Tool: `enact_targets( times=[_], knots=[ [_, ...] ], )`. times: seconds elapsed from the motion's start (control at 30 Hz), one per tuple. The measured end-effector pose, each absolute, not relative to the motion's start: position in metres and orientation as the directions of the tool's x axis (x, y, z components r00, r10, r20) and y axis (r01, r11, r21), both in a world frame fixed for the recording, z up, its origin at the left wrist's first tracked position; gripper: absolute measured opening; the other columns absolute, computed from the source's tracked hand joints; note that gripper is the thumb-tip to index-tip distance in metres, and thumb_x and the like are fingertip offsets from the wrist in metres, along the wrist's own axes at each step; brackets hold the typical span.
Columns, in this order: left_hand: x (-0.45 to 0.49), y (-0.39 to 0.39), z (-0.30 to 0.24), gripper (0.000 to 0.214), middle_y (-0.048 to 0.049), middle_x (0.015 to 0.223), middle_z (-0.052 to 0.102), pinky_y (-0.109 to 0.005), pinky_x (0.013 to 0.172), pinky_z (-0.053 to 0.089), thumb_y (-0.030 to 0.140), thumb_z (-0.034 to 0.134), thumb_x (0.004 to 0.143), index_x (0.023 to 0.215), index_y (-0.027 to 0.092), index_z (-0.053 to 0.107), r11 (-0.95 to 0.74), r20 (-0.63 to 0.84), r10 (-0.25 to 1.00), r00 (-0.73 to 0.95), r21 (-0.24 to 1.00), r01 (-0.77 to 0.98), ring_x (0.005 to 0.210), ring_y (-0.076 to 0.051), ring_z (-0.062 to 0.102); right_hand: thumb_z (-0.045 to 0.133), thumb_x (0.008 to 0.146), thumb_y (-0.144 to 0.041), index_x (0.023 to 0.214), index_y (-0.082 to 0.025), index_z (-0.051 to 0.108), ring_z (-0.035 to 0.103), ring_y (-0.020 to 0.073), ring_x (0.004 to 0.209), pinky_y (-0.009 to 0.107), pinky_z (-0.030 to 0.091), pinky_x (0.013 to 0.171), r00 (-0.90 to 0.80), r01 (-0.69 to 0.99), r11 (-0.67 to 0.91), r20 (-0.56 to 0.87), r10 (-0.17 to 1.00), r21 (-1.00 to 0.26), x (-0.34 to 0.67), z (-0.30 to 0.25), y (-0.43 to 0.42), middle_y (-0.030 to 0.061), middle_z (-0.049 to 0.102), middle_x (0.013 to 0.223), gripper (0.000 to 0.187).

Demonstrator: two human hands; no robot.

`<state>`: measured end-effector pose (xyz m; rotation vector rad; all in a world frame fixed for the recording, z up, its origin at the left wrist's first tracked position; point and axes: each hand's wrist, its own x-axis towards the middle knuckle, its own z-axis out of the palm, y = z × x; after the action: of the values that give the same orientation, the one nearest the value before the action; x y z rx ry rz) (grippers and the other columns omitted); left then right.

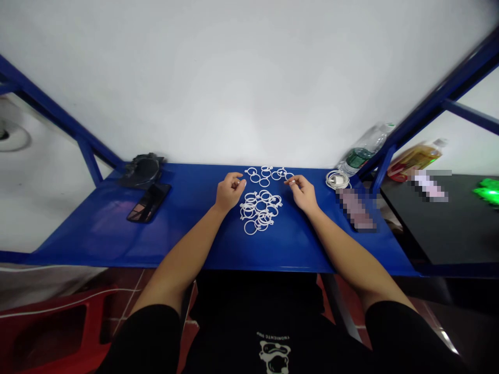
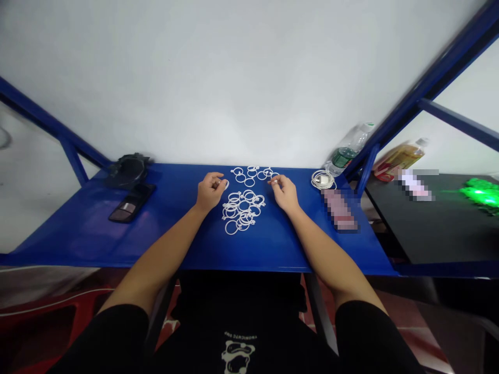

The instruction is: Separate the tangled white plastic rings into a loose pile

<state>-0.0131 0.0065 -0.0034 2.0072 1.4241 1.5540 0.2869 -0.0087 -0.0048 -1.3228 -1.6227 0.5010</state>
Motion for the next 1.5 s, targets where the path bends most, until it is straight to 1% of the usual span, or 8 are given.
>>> enact_targets(
  times=[0.07,0.2,0.4,0.6,0.77,1.0,1.23,1.5],
  knots=[
    [-0.0128,0.0080,-0.0053,0.025,0.0041,0.065,0.064,-0.025,0.064,0.050,0.040,0.068,0.092,0.108,0.020,0.071,-0.489,0.609,0.791,-0.050,0.680,0.547,0.057,-0.011,0.059,0.052,0.097,-0.033,0.101,-0.023,0.069,0.073,0.0239,0.103,0.041,0.055,0.095,0.031,0.525,0.335,0.411,0.911,-0.782,0.2874,-0.0037,-0.0088,0.0048,0.080,0.104,0.020],
    [-0.0143,0.0119,-0.0068,0.026,-0.0009,0.074,0.072,-0.026,0.066,0.052,0.045,0.071,0.091,0.093,0.020,0.076,-0.486,0.612,0.788,-0.065,0.683,0.545,0.063,-0.013,0.064,0.054,0.092,-0.028,0.098,-0.023,0.073,0.071,0.0245,0.102,0.042,0.053,0.097,0.018,0.556,0.357,0.440,0.898,-0.750,0.2872,-0.0007,-0.0094,0.0038,0.080,0.097,0.021],
    [-0.0164,0.0094,-0.0013,0.027,-0.0040,0.090,0.077,-0.027,0.066,0.052,0.037,0.061,0.097,0.105,0.018,0.079,-0.530,0.645,0.763,-0.034,0.655,0.539,0.054,-0.010,0.057,0.053,0.091,-0.025,0.097,-0.025,0.076,0.069,0.0261,0.103,0.045,0.052,0.100,-0.017,0.605,0.395,0.485,0.875,-0.691,0.2850,0.0037,-0.0111,0.0036,0.080,0.094,0.024],
    [-0.0147,0.0057,0.0021,0.027,-0.0059,0.100,0.077,-0.026,0.065,0.052,0.028,0.056,0.097,0.108,0.019,0.078,-0.563,0.650,0.759,0.031,0.632,0.533,0.060,-0.010,0.059,0.050,0.093,-0.024,0.100,-0.025,0.078,0.070,0.0252,0.102,0.046,0.051,0.103,-0.088,0.615,0.423,0.475,0.876,-0.666,0.2860,0.0031,-0.0097,0.0040,0.081,0.102,0.030],
    [-0.0154,0.0063,0.0018,0.024,-0.0048,0.097,0.075,-0.027,0.065,0.051,0.023,0.057,0.094,0.104,0.019,0.078,-0.572,0.655,0.754,0.044,0.623,0.533,0.060,-0.010,0.059,0.049,0.095,-0.024,0.106,-0.026,0.078,0.073,0.0252,0.103,0.054,0.039,0.118,-0.110,0.635,0.394,0.427,0.897,-0.665,0.2840,-0.0001,-0.0086,0.0023,0.081,0.105,0.031],
    [-0.0149,0.0076,-0.0015,0.027,-0.0049,0.098,0.075,-0.025,0.061,0.049,0.022,0.057,0.092,0.109,0.019,0.078,-0.582,0.646,0.759,0.074,0.624,0.521,0.058,-0.009,0.056,0.051,0.095,-0.029,0.106,-0.025,0.078,0.075,0.0243,0.097,0.045,0.055,0.100,-0.095,0.596,0.381,0.409,0.907,-0.707,0.2822,-0.0018,-0.0108,0.0044,0.081,0.105,0.030],
    [-0.0147,0.0081,-0.0034,0.028,-0.0040,0.093,0.075,-0.025,0.064,0.051,0.020,0.055,0.089,0.104,0.019,0.078,-0.588,0.645,0.758,0.095,0.614,0.527,0.063,-0.011,0.061,0.053,0.089,-0.026,0.096,-0.024,0.080,0.075,0.0251,0.094,0.042,0.057,0.093,-0.112,0.599,0.399,0.421,0.900,-0.694,0.2826,0.0003,-0.0108,0.0043,0.081,0.098,0.028],
    [-0.0160,0.0074,-0.0007,0.027,-0.0029,0.081,0.075,-0.028,0.069,0.054,0.010,0.051,0.081,0.082,0.020,0.076,-0.639,0.670,0.725,0.159,0.569,0.517,0.073,-0.015,0.069,0.048,0.083,-0.022,0.081,-0.024,0.079,0.075,0.0249,0.085,0.041,0.057,0.092,-0.136,0.610,0.424,0.439,0.888,-0.669,0.2849,0.0038,-0.0117,0.0028,0.081,0.086,0.032]
  ],
)
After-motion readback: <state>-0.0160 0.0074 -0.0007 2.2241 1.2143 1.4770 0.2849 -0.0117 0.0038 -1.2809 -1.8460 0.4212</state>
